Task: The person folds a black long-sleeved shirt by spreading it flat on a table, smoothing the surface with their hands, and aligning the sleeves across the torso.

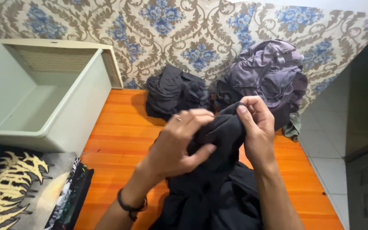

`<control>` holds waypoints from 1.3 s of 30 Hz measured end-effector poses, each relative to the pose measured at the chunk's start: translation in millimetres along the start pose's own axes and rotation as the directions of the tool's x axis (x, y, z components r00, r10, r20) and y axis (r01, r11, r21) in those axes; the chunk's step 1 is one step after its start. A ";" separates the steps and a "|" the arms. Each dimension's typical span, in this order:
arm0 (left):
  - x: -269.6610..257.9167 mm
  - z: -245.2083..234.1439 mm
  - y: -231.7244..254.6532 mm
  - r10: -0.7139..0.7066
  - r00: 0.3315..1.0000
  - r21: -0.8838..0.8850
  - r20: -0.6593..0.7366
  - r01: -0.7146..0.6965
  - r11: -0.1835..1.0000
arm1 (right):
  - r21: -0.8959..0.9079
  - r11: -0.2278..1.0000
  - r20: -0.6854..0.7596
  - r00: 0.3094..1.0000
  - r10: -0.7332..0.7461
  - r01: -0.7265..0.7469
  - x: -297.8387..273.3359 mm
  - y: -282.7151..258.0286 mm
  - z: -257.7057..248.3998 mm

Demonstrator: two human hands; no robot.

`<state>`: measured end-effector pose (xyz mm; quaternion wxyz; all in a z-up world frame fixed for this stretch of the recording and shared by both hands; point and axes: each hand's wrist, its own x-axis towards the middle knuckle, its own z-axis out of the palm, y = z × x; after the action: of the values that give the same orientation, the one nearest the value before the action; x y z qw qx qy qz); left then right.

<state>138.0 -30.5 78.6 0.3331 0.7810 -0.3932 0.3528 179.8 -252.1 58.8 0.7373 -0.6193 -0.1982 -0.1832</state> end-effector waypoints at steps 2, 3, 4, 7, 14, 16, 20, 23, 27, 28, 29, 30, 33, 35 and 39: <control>-0.7 11.3 3.2 -0.071 0.997 -0.144 0.021 0.073 0.987 | 0.014 1.000 -0.004 1.000 0.008 -0.008 -0.1 -0.4 1.9; -1.8 16.1 4.3 -0.074 0.997 -0.157 0.023 0.076 0.985 | 0.032 0.999 0.000 1.000 0.016 -0.016 -0.8 -0.4 1.4; -2.1 18.3 3.2 -0.151 0.988 -0.213 0.006 0.149 0.966 | 0.029 0.999 -0.010 1.000 0.020 -0.020 -1.1 0.6 2.0; 2.7 19.4 -2.1 -0.173 0.985 -0.234 0.001 0.168 0.958 | -0.024 0.998 -0.002 0.999 0.053 -0.053 -2.2 2.8 2.3; 11.9 15.0 -19.8 -0.030 0.999 -0.205 -0.020 0.025 0.978 | -0.126 0.992 -0.042 0.999 0.021 -0.026 -0.8 6.1 5.5; 9.4 19.7 -24.1 -0.001 0.997 -0.196 -0.081 -0.014 0.981 | -0.156 0.988 -0.040 0.999 0.000 -0.006 -1.1 11.5 4.9; 3.7 22.3 -39.6 0.211 0.962 -0.129 -0.172 -0.235 0.963 | 0.014 0.999 -0.094 0.995 0.044 -0.043 3.3 23.2 1.7; -4.0 22.4 -41.9 0.266 0.953 -0.178 -0.147 -0.290 0.940 | 0.130 0.987 -0.102 0.988 0.114 -0.100 7.6 26.6 -3.1; -1.9 12.3 -45.3 0.284 0.953 -0.102 -0.104 -0.294 0.950 | 0.297 0.928 -0.034 0.969 0.246 -0.225 6.7 25.9 -2.8; 0.5 8.5 -44.2 0.257 0.966 -0.130 -0.033 -0.259 0.957 | 0.296 0.928 -0.035 0.969 0.245 -0.224 5.9 23.8 -2.9; 3.3 4.9 -42.3 0.231 0.972 -0.156 0.040 -0.222 0.962 | 0.354 0.904 0.004 0.967 0.256 -0.241 4.1 21.3 -3.1; 7.5 1.1 -40.8 0.240 0.970 -0.154 0.039 -0.232 0.960 | 0.410 0.877 0.043 0.966 0.256 -0.250 5.1 19.2 -3.0; 12.7 -0.3 -36.3 0.171 0.979 -0.146 0.106 -0.155 0.977 | 0.433 0.868 0.083 0.970 0.229 -0.242 3.7 15.1 -7.4; 11.5 10.3 -36.3 -0.088 0.991 -0.214 0.102 0.108 0.971 | 0.440 0.861 0.092 0.967 0.239 -0.255 0.2 18.1 -9.2; 6.6 23.1 -39.7 -0.094 0.991 -0.083 0.098 0.102 0.991 | 0.447 0.854 0.128 0.964 0.231 -0.265 2.1 28.2 -6.4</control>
<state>181.4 -32.8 62.1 0.3654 0.7996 -0.3847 0.2813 196.5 -253.8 35.2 0.8730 -0.4531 -0.1801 -0.0127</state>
